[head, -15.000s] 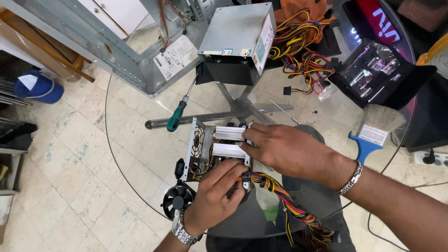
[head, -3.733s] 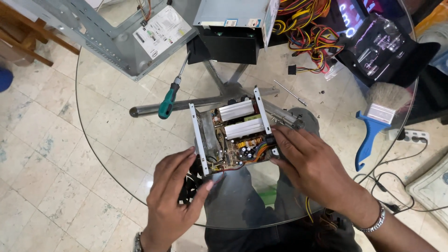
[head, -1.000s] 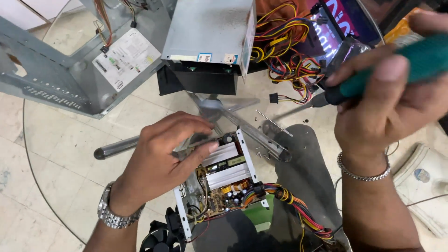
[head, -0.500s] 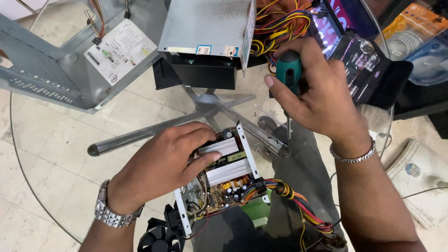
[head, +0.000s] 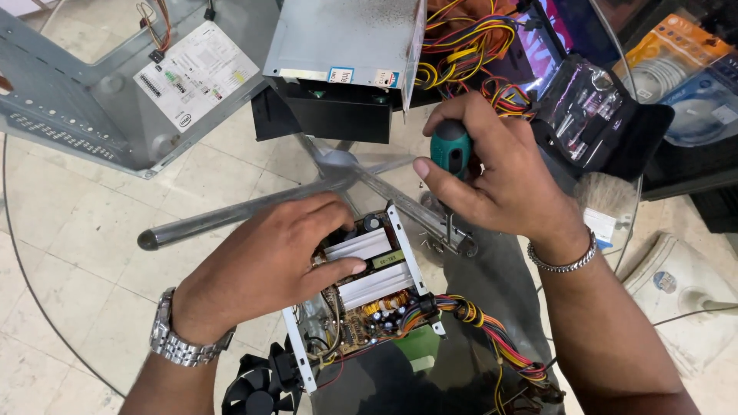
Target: The person assembles a computer power supply unit on a glass table. They connect several multi-colored wires to the unit's circuit board and then use a screwdriver to tighten screws on the metal casing.
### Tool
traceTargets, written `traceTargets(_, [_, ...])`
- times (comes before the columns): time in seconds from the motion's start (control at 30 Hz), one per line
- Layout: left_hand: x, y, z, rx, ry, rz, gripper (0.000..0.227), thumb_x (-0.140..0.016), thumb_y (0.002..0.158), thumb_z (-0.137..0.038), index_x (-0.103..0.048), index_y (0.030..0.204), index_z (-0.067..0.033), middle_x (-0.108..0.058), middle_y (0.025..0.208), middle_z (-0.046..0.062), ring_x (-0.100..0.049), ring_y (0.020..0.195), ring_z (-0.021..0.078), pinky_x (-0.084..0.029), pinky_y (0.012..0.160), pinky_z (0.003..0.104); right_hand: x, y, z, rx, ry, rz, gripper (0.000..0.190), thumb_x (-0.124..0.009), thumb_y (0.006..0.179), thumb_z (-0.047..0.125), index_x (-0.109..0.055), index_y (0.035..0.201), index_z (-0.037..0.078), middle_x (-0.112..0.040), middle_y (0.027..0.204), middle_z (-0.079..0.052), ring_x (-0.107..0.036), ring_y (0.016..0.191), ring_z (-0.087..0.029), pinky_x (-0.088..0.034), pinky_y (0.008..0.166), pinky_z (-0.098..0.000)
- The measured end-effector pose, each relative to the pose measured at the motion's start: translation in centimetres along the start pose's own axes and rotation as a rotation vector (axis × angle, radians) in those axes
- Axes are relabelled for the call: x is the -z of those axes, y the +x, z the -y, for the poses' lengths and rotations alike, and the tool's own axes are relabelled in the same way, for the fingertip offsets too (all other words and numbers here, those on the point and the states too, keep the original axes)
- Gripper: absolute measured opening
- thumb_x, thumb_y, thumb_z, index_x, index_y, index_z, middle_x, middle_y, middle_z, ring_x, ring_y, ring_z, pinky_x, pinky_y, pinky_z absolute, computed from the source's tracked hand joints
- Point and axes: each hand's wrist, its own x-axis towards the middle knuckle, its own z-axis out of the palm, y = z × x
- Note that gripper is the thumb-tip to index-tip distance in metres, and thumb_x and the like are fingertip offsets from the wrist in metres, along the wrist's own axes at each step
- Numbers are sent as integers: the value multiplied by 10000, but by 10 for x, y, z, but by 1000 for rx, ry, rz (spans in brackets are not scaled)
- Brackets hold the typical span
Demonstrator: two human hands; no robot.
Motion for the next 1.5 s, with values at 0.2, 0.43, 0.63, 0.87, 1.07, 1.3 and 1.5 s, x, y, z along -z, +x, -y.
traceTargets(0.2, [0, 1, 0, -66, -35, -8, 324, -670, 954, -357, -649, 1136, -90, -669, 1133, 54, -670, 968, 243, -577, 753, 420, -4, -7, 3, -50, 16, -115, 254, -697, 1027, 192, -558, 1165, 32, -489, 828, -3, -396, 631, -149, -381, 649, -284])
traceTargets(0.43, [3, -7, 5, -59, 16, 38, 296, -765, 897, -353, -614, 1016, -128, -658, 989, 16, -646, 883, 231, -532, 736, 421, -6, -10, 2, -66, -69, -149, 280, -684, 1022, 262, -569, 1164, 50, -559, 901, 12, -491, 697, -143, -365, 685, -278])
traceTargets(0.63, [5, -6, 7, -5, 4, 74, 303, -754, 905, -396, -652, 1005, -128, -667, 1041, 6, -651, 927, 205, -560, 735, 409, -1, -9, 2, -48, -15, -232, 288, -674, 1043, 223, -556, 1166, -10, -564, 829, -38, -475, 655, -162, -394, 662, -308])
traceTargets(0.87, [0, -1, 7, -221, -33, -162, 321, -712, 942, -352, -684, 993, -36, -666, 978, 76, -647, 881, 215, -556, 765, 357, 2, -3, 16, -134, 139, -313, 268, -595, 1077, 192, -482, 1180, -28, -664, 737, -64, -656, 669, -138, -436, 676, -241])
traceTargets(1.07, [-16, 18, -5, -394, -91, -423, 234, -668, 980, -178, -685, 1034, 49, -690, 1014, 162, -628, 1007, 286, -549, 909, 394, -3, 2, 9, -184, 343, -444, 263, -546, 1089, 176, -410, 1180, -30, -549, 695, -127, -624, 558, -212, -413, 513, -259])
traceTargets(1.3, [-27, 22, -9, -373, -180, -445, 284, -660, 984, -194, -705, 1144, 36, -741, 1103, 143, -606, 1194, 317, -558, 992, 428, -5, 4, -1, -209, 565, -657, 264, -545, 1081, 242, -376, 1163, 56, -370, 701, -92, -556, 516, -246, -335, 392, -293])
traceTargets(1.5, [-34, 20, -9, -417, -48, -446, 314, -702, 965, -214, -725, 1135, 48, -744, 1123, 151, -576, 1240, 345, -493, 1054, 457, -5, 3, -6, -232, 695, -777, 262, -560, 1038, 270, -419, 1144, 77, -386, 613, -126, -500, 486, -257, -311, 399, -312])
